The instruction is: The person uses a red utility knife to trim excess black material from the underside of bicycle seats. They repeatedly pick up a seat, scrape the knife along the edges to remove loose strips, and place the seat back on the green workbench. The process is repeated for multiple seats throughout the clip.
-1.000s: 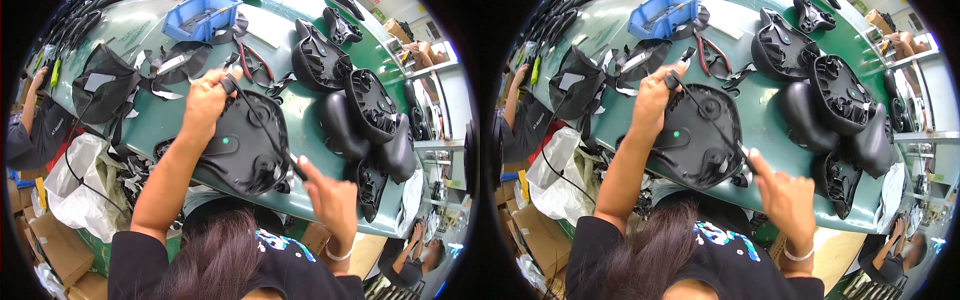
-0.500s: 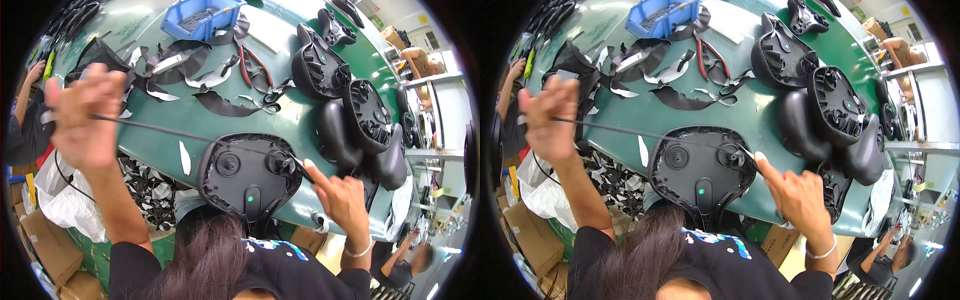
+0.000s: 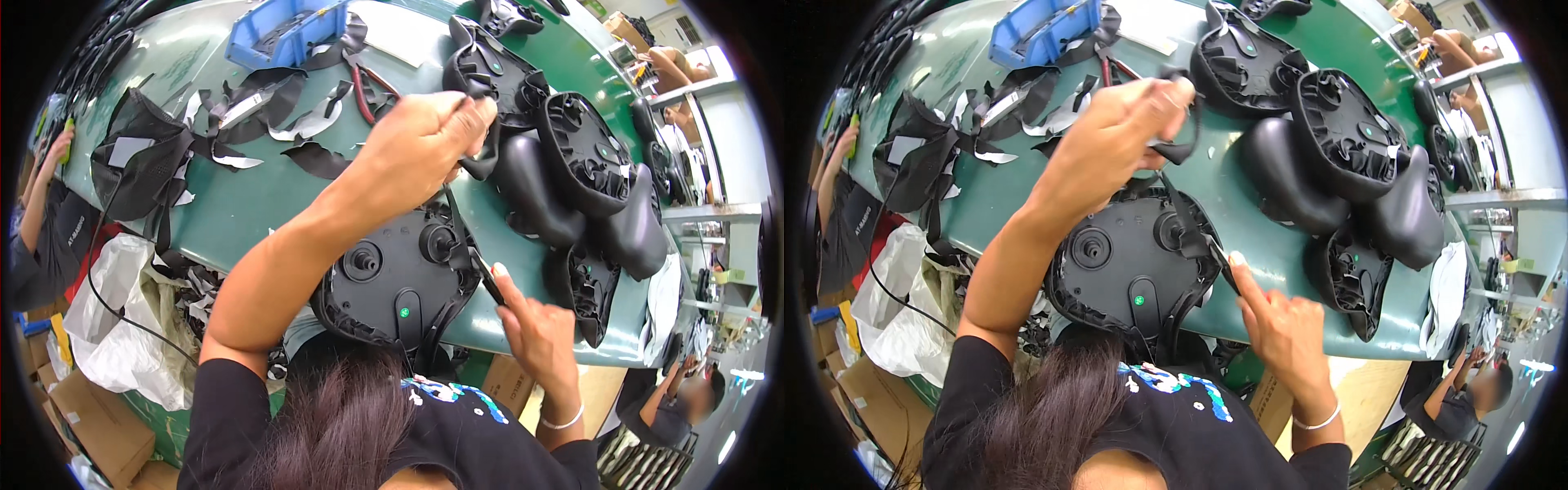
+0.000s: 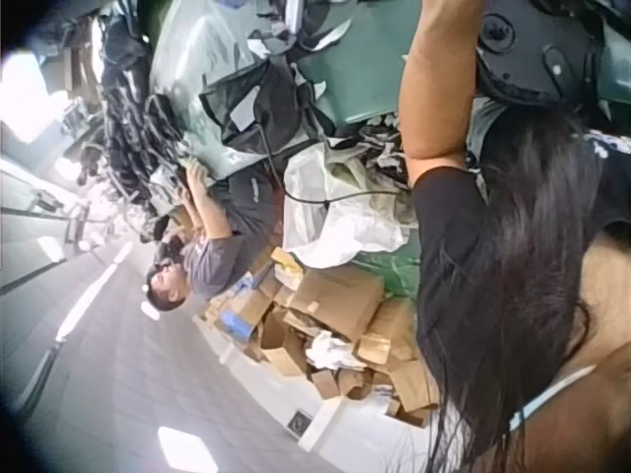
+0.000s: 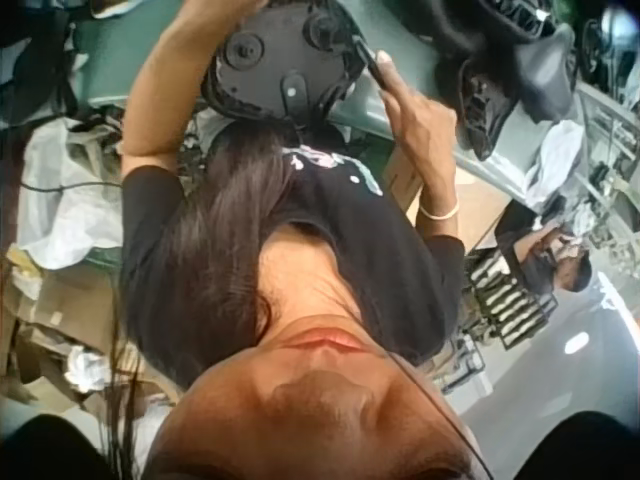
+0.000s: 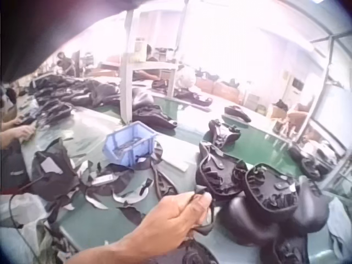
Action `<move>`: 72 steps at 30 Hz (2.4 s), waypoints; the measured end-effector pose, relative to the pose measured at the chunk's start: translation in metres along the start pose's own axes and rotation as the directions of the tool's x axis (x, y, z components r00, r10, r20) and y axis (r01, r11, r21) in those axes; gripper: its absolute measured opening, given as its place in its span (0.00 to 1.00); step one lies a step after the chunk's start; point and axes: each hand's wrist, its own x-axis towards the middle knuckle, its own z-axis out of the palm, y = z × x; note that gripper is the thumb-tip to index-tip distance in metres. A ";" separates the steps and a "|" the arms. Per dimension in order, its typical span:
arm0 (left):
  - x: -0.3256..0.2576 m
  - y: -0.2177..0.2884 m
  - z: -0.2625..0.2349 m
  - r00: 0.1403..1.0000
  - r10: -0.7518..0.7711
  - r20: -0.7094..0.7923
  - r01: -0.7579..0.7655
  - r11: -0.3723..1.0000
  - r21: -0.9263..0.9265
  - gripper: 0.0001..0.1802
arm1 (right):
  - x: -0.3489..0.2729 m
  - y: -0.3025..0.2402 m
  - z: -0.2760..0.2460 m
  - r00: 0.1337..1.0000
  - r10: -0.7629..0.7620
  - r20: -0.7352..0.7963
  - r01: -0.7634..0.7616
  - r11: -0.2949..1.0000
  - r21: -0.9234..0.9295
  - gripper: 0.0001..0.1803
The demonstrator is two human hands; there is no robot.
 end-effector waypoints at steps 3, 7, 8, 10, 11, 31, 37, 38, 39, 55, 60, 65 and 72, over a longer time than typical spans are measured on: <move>-0.001 0.016 -0.003 0.935 0.236 -0.263 -0.294 0.933 -0.207 0.18 | -0.032 -0.017 0.019 0.942 0.317 0.112 -0.333 0.833 0.441 0.29; -0.017 -0.011 -0.031 0.324 0.636 -0.700 -0.549 0.729 0.409 0.16 | -0.046 -0.061 0.017 0.786 0.501 0.363 -0.566 0.347 0.748 0.30; -0.018 -0.019 -0.037 0.224 0.695 -0.683 -0.487 0.687 0.539 0.15 | -0.051 -0.061 0.023 0.775 0.522 0.356 -0.565 0.321 0.760 0.30; -0.023 -0.018 -0.038 0.528 0.683 -0.504 -0.280 0.701 0.656 0.14 | -0.052 -0.054 0.034 0.785 0.515 0.345 -0.507 0.215 0.834 0.30; -0.022 -0.015 -0.033 0.680 0.646 -0.347 -0.229 0.637 0.736 0.14 | -0.049 -0.049 0.038 0.800 0.501 0.330 -0.463 0.166 0.871 0.30; 0.069 -0.111 0.000 0.795 0.578 0.185 -0.601 0.707 0.373 0.14 | 0.320 0.133 -0.099 0.724 0.390 -0.569 0.014 0.816 0.577 0.18; 0.086 -0.114 -0.005 0.820 0.571 -0.036 -0.525 0.776 0.348 0.15 | 0.490 0.227 0.025 0.756 0.620 -0.210 -0.280 0.596 0.753 0.23; 0.086 -0.118 -0.002 0.847 0.532 -0.015 -0.492 0.794 0.358 0.15 | 0.502 0.229 0.047 0.741 0.650 -0.167 -0.277 0.522 0.807 0.23; 0.082 -0.119 -0.006 0.867 0.496 -0.045 -0.449 0.818 0.360 0.15 | 0.509 0.205 0.061 0.714 0.685 -0.145 -0.257 0.449 0.855 0.22; 0.075 -0.089 -0.010 0.545 0.811 -0.214 -0.473 0.508 0.720 0.40 | 0.172 -0.025 -0.070 0.955 0.294 0.042 0.058 -0.324 0.944 0.17; 0.016 -0.051 0.024 0.696 0.377 -0.612 -0.467 0.884 0.014 0.36 | 0.110 -0.040 -0.041 0.979 0.202 -0.027 0.061 -0.166 0.984 0.21; -0.037 -0.070 -0.049 0.966 -0.140 -0.218 0.019 0.877 -0.480 0.31 | 0.066 0.004 0.007 0.890 0.429 -0.154 -0.023 0.379 0.925 0.19; -0.019 -0.030 -0.066 0.939 -0.328 0.105 0.341 0.927 -0.157 0.26 | 0.066 0.032 0.005 0.895 -0.276 -0.352 0.372 0.895 0.246 0.31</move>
